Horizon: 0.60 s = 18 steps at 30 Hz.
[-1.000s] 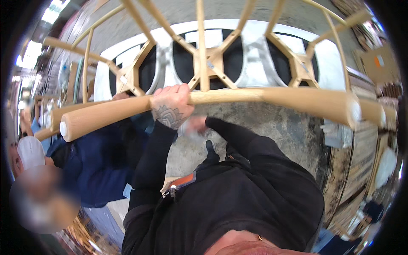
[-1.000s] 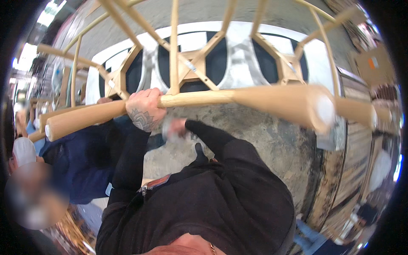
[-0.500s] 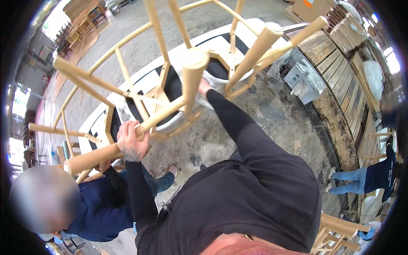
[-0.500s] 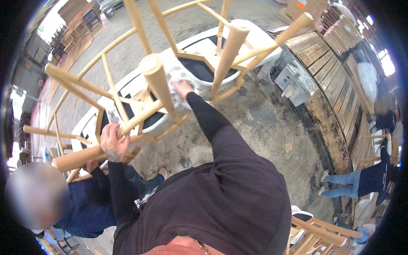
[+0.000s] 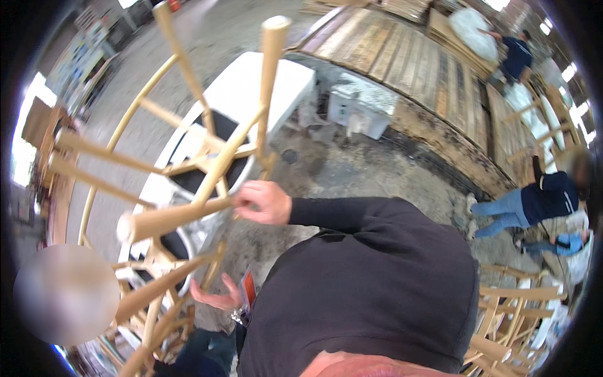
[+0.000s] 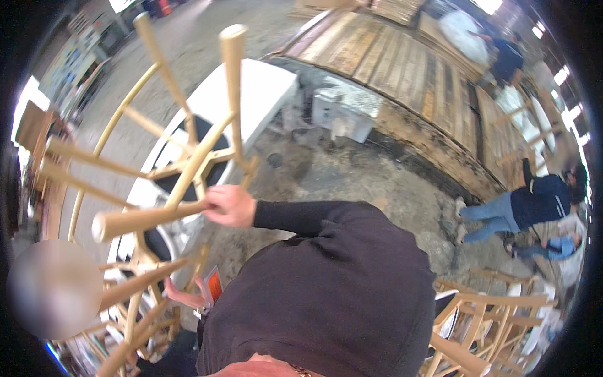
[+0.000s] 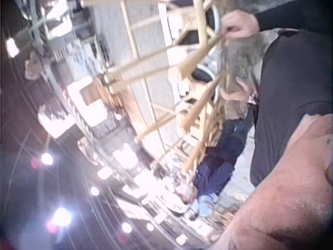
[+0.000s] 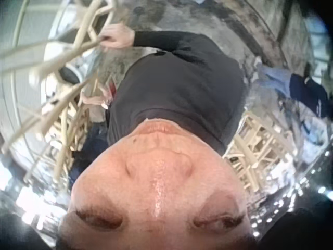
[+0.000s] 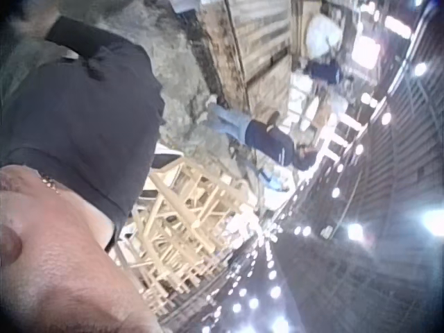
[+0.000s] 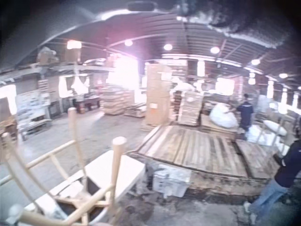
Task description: The person wipes the legs and frame of a wooden chair with a cloth, then places the chair on a pallet. The person repeats the wiping action on another chair.
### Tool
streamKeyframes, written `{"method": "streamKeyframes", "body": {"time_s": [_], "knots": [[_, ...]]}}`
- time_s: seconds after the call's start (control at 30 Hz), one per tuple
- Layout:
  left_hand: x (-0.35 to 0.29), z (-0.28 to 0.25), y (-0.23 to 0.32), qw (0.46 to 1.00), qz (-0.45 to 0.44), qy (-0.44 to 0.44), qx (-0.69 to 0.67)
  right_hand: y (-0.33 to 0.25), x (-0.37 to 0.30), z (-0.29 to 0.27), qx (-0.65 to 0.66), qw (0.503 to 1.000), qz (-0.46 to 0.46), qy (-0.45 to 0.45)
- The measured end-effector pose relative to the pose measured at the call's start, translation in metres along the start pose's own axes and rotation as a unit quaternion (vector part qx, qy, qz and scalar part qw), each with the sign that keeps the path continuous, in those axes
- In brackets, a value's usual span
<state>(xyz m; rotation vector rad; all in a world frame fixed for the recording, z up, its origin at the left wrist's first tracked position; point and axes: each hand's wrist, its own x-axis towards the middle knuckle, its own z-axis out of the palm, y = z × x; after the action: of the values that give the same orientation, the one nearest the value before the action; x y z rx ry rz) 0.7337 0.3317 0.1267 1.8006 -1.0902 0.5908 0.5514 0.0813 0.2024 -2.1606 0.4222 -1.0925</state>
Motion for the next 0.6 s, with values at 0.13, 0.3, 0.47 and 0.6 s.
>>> {"method": "streamKeyframes", "body": {"time_s": [0.13,0.3,0.47,0.6], "knots": [[0.125,0.079,0.104,0.966,-0.012,-0.039,-0.254,0.021,0.048,-0.034,-0.085,0.983,-0.160,-0.008],[0.193,0.118,0.105,0.930,-0.158,0.091,-0.320,0.032,0.081,-0.020,-0.040,0.972,-0.225,-0.049],[0.234,0.127,0.084,0.924,-0.124,0.061,-0.356,0.041,0.097,-0.018,0.008,0.967,-0.253,0.005],[0.303,0.165,0.148,0.983,0.007,-0.010,-0.182,0.075,0.094,-0.014,0.037,0.997,-0.060,-0.026]]}}
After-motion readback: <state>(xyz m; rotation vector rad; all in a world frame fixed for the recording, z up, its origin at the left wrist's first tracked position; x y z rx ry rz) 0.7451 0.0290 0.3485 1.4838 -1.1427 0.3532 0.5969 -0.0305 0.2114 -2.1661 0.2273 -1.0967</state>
